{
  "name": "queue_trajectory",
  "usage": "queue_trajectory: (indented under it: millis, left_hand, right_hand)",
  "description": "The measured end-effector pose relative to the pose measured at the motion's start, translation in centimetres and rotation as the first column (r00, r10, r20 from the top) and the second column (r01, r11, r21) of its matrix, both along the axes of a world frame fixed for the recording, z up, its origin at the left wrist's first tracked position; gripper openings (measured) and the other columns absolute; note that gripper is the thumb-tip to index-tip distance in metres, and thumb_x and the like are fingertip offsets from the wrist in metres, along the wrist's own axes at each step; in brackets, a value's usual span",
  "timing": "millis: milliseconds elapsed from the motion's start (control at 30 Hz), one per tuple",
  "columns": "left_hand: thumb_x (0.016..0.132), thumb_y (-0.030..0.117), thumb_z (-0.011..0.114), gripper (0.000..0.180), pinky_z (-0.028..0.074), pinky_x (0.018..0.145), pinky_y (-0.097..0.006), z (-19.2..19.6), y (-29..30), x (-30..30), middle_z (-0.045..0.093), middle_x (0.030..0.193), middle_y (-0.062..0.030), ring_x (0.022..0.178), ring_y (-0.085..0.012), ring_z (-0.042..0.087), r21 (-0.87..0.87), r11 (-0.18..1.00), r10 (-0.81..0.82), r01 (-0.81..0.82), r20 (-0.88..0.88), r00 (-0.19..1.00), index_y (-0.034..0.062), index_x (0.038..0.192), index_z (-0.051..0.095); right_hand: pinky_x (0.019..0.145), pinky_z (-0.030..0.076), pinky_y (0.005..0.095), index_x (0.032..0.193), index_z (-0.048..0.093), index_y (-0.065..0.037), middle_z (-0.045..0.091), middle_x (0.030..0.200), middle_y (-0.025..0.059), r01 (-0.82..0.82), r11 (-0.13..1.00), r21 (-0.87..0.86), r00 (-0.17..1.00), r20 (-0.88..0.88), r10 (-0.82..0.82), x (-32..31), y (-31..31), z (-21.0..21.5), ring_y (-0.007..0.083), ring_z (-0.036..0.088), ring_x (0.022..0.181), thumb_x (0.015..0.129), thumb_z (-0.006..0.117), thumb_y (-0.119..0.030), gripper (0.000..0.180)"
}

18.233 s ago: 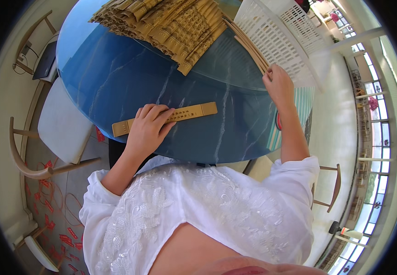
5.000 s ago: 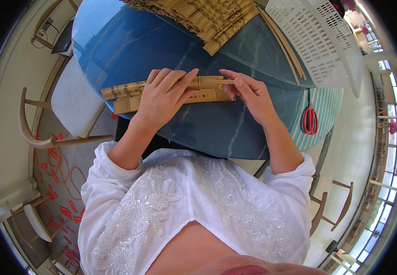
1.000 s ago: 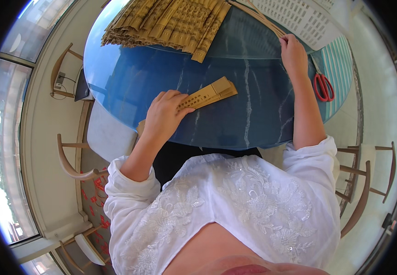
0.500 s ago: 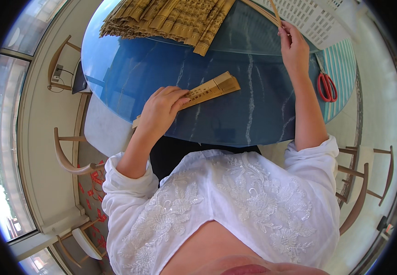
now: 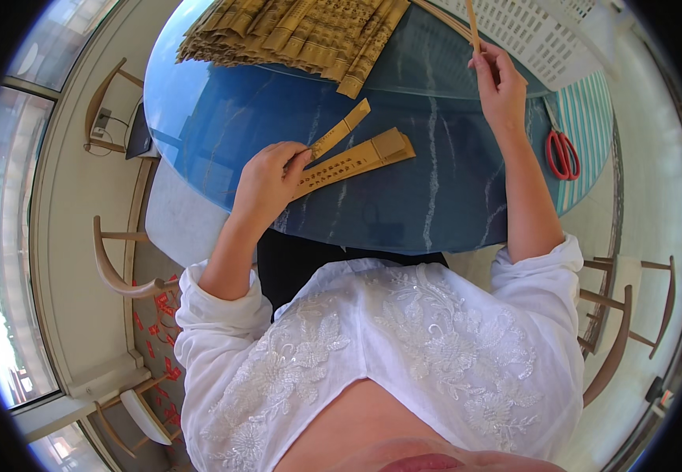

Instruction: The person repeatedly picks up thin bamboo strips from a white basket and inserts them into slots on rectangular bamboo pieces on a blue table. The person handles the strips one at a time, aligning and sliding them into place, then returns to the basket for more strips.

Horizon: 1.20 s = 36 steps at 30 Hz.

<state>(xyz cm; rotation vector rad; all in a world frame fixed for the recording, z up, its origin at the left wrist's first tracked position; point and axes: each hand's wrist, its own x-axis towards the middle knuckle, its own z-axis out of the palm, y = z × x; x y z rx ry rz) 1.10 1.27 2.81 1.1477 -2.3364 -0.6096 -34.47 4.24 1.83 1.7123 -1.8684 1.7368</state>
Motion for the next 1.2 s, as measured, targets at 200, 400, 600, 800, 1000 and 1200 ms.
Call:
queue_trajectory:
  millis: [200, 400, 600, 800, 1000, 1200]
  left_hand:
    - [0.093, 0.014, 0.062, 0.014, 0.051, 0.071, -0.038, 2.9, 0.9, 0.8, 0.068, 0.087, -0.0154, 0.079, -0.0339, 0.064, -0.095, 0.991, 0.092, -0.094, -0.022, 0.995, 0.0016, 0.097, 0.067]
    - [0.094, 0.014, 0.062, 0.016, 0.049, 0.067, -0.034, 3.9, 1.5, 3.2, 0.066, 0.083, -0.0144, 0.072, -0.0272, 0.063, 0.073, 0.997, -0.027, 0.024, 0.038, 0.999, 0.0004, 0.102, 0.066]
    - [0.091, 0.015, 0.067, 0.021, 0.049, 0.074, -0.034, 2.0, 1.0, 4.3, 0.065, 0.090, -0.0123, 0.082, -0.0259, 0.062, 0.080, 0.997, -0.001, -0.015, 0.193, 0.981, 0.0023, 0.107, 0.066]
    - [0.086, 0.018, 0.073, 0.022, 0.046, 0.088, -0.038, 0.2, 0.8, 2.8, 0.063, 0.101, -0.0073, 0.102, -0.0272, 0.057, -0.282, 0.958, -0.022, 0.058, 0.130, 0.991, 0.0069, 0.105, 0.070]
    - [0.085, 0.021, 0.073, 0.023, 0.036, 0.101, -0.044, -2.3, 0.2, -1.1, 0.059, 0.114, -0.0049, 0.118, -0.0276, 0.047, -0.256, 0.938, -0.227, 0.235, 0.061, 0.972, 0.0137, 0.107, 0.073]
    - [0.086, 0.024, 0.073, 0.023, 0.034, 0.105, -0.044, -2.6, -0.8, -1.8, 0.058, 0.116, -0.0046, 0.122, -0.0281, 0.045, -0.130, 0.955, -0.257, 0.265, 0.074, 0.964, 0.0154, 0.106, 0.071]
  right_hand:
    - [0.069, 0.045, 0.0215, 0.116, 0.057, -0.004, 0.062, 0.085, -0.0017, -0.285, 0.957, 0.056, 0.954, 0.118, 0.277, 0.7, 0.3, -0.6, 0.0062, 0.057, 0.079, 0.099, 0.056, -0.011, 0.018]
    - [0.065, 0.041, 0.0220, 0.114, 0.059, -0.005, 0.055, 0.081, -0.0027, -0.483, 0.850, 0.209, 0.874, 0.181, 0.452, 1.9, 1.0, -0.2, 0.0067, 0.049, 0.070, 0.100, 0.057, -0.015, 0.017]
    - [0.058, 0.038, 0.0235, 0.097, 0.069, -0.004, 0.058, 0.074, -0.0011, -0.412, 0.811, 0.415, 0.899, 0.041, 0.435, 1.7, 1.5, 0.5, 0.0068, 0.047, 0.063, 0.094, 0.067, -0.020, 0.016]
    - [0.056, 0.038, 0.0251, 0.093, 0.072, -0.003, 0.060, 0.075, 0.0020, -0.374, 0.834, 0.406, 0.901, -0.056, 0.431, 1.3, 1.5, 0.6, 0.0095, 0.049, 0.062, 0.090, 0.071, -0.022, 0.018]
    - [0.057, 0.039, 0.0267, 0.095, 0.075, -0.004, 0.058, 0.071, 0.0029, -0.266, 0.866, 0.424, 0.923, -0.147, 0.356, 0.5, 1.8, 1.8, 0.0115, 0.049, 0.062, 0.088, 0.073, -0.021, 0.018]
    - [0.055, 0.035, 0.0304, 0.086, 0.076, -0.004, 0.052, 0.063, 0.0031, -0.159, 0.896, 0.415, 0.920, -0.267, 0.287, -0.4, 2.3, 3.2, 0.0137, 0.045, 0.060, 0.086, 0.075, -0.022, 0.019]
